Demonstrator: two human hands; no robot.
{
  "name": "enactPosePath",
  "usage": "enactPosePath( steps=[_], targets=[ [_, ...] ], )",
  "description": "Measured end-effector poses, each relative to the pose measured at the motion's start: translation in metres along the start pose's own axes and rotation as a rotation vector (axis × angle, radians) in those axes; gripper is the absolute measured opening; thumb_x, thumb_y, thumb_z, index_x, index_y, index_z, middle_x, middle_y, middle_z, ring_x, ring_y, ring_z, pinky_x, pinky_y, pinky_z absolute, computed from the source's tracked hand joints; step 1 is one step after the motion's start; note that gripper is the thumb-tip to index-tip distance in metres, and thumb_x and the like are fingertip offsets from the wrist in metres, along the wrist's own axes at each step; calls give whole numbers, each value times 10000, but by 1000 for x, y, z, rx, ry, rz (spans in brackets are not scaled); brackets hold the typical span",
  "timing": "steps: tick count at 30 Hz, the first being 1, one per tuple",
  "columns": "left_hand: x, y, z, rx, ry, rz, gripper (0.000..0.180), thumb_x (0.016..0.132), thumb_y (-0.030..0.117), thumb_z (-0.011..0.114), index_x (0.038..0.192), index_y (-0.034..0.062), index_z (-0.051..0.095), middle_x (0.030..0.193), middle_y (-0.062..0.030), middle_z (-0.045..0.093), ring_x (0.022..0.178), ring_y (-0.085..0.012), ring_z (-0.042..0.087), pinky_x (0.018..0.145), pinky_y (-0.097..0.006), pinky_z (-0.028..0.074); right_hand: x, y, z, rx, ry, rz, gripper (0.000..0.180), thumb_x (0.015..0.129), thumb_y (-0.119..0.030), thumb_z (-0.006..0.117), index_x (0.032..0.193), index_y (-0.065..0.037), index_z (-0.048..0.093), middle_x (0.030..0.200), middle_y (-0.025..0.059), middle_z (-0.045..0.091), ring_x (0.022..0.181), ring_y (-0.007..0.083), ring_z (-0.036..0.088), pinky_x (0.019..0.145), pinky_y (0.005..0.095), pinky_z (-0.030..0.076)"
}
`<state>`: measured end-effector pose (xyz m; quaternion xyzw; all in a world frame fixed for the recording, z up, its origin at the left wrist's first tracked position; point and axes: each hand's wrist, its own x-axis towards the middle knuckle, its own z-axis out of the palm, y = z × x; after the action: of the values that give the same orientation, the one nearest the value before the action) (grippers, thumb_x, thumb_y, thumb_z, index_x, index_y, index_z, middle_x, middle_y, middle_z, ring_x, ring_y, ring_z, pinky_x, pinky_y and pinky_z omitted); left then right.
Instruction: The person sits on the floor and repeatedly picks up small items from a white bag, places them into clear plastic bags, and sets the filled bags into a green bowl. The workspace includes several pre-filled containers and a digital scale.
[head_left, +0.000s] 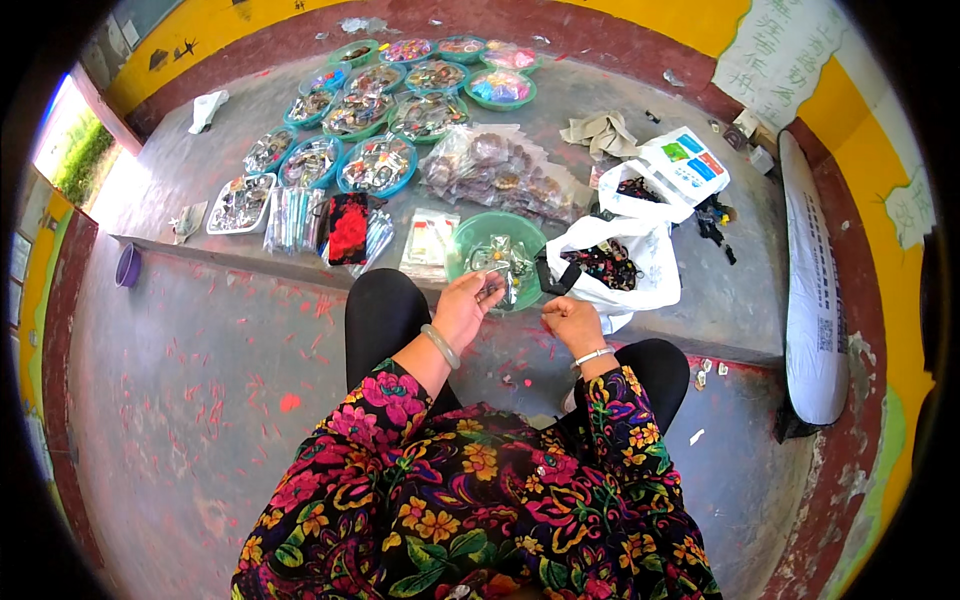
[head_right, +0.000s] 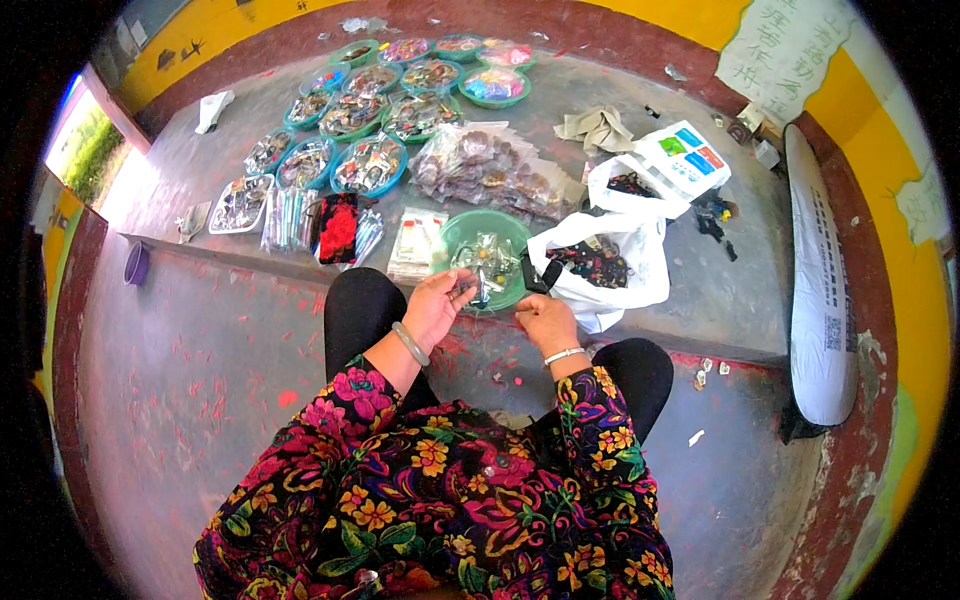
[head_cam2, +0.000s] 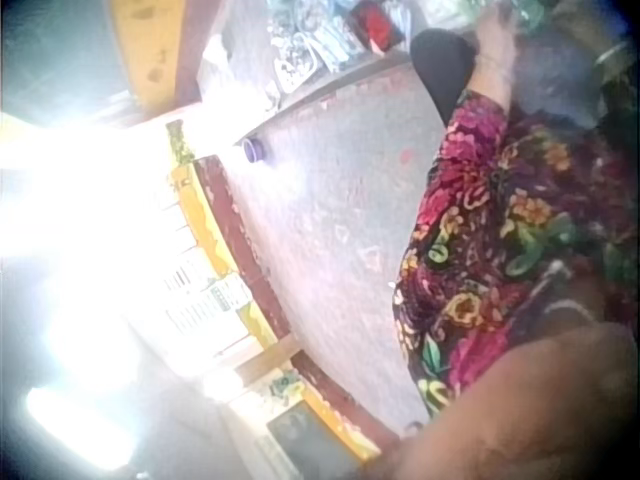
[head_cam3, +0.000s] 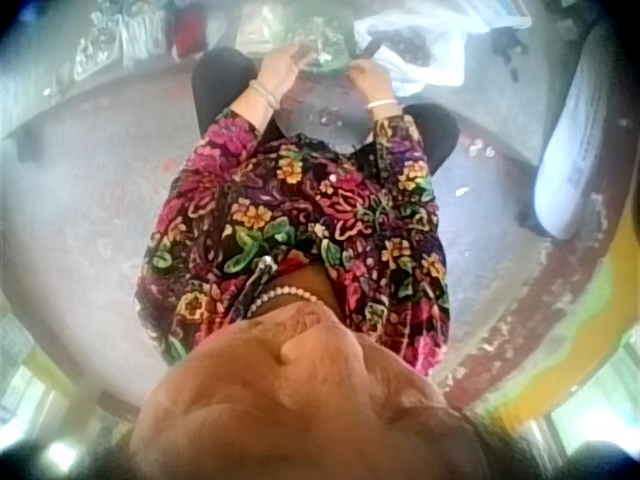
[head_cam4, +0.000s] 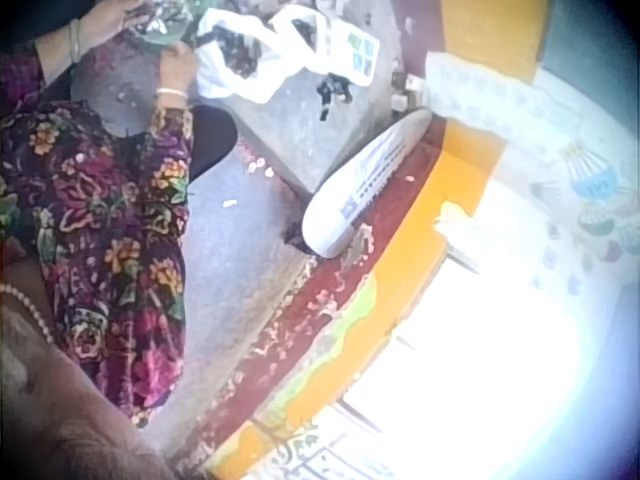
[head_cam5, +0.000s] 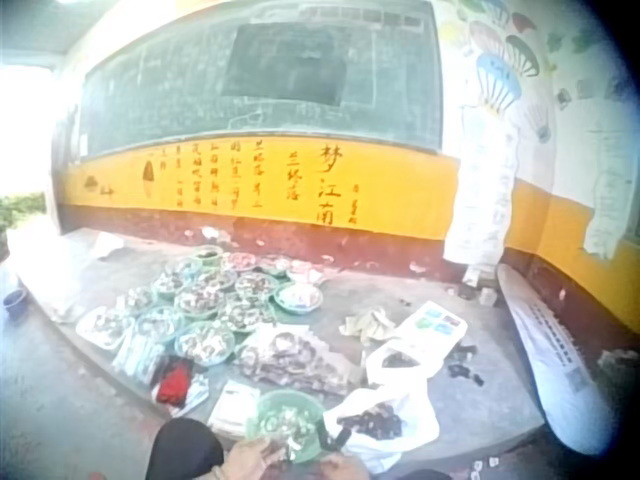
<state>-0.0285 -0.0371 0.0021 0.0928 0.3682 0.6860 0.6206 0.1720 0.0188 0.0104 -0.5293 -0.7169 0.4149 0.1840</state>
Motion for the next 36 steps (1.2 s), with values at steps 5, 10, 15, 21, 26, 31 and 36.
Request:
enactPosePath(
  steps=[5,10,15,21,26,31,36],
  targets=[
    [-4,2,3,-1,-19,-17,228,896,107,427,983,-70,542,964,-146,579,910,-224,564,843,-354,479,-1,9,1,-348,-84,-279,392,630,-175,658,1013,-114,606,755,113,632,728,291,604,680,376,470],
    [-6,3,4,-5,-36,-25,219,889,99,434,979,-68,544,965,-143,578,913,-224,561,850,-357,474,-8,14,4,-346,-347,-341,637,566,-169,698,1171,-118,504,1027,219,567,926,359,552,837,368,432],
    [-5,4,3,-7,-62,-30,213,888,104,444,980,-61,542,975,-138,577,921,-224,560,853,-361,472,-3,0,-8,365,-501,-30,460,723,-119,648,1151,-29,505,1007,112,596,906,152,564,813,263,436],
    [-5,6,3,-43,-40,-2,199,887,102,453,979,-55,533,994,-137,574,929,-234,560,852,-372,475,-11,-18,-25,886,-487,126,288,860,-190,543,1077,-1,532,985,114,611,895,173,586,794,269,450],
    [-5,7,5,-51,-38,-5,196,888,97,448,985,-56,523,995,-143,575,930,-239,562,852,-372,478,-9,-19,-30,1026,-518,206,283,881,-225,518,1060,-7,538,980,115,613,880,181,590,784,274,454],
    [-7,8,7,-51,-38,-12,191,888,92,447,985,-56,520,1001,-147,573,928,-239,563,851,-371,480,-14,-26,-26,1049,-438,96,229,864,-147,515,1031,8,540,909,96,620,843,180,592,758,270,453],
    [-7,9,8,-39,-34,-10,193,890,99,454,985,-55,521,988,-140,576,921,-235,567,836,-360,488,-16,-12,-56,1119,-87,-220,142,761,-30,508,889,10,557,783,80,593,751,175,563,760,292,443]
  ],
)
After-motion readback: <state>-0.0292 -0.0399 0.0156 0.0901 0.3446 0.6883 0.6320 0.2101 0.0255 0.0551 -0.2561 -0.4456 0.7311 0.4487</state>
